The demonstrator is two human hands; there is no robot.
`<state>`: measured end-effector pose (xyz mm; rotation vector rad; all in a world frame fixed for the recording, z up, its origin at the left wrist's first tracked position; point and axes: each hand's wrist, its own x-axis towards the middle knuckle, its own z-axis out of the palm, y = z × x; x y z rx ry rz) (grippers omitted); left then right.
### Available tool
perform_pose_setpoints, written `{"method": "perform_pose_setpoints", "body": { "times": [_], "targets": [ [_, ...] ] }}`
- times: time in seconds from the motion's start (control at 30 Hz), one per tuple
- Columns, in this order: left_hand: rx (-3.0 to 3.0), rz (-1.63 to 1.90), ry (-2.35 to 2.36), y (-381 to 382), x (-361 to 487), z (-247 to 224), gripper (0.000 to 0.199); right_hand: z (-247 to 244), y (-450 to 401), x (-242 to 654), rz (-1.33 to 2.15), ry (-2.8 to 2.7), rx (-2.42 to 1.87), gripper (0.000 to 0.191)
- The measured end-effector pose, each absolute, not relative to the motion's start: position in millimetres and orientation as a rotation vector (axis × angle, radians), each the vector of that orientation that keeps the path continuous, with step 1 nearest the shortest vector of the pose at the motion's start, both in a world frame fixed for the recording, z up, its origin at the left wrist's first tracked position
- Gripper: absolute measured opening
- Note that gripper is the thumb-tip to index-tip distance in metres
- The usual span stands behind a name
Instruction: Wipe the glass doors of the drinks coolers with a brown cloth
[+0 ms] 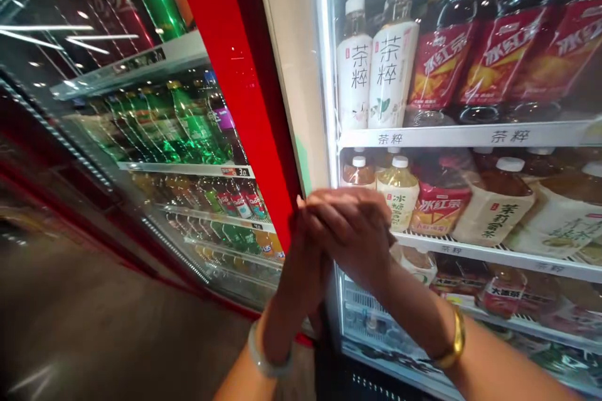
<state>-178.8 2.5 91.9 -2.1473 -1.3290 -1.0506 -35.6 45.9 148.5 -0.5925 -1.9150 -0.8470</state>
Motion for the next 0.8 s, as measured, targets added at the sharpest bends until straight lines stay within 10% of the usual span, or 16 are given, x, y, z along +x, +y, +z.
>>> {"method": "perform_pose_setpoints", "body": {
  "times": [0.8],
  "targets": [
    [-1.837, -1.100, -2.138, -3, -140, 52, 0.046, 72, 41, -22, -0.660, -1.933, -0.480, 0.039]
  ]
}}
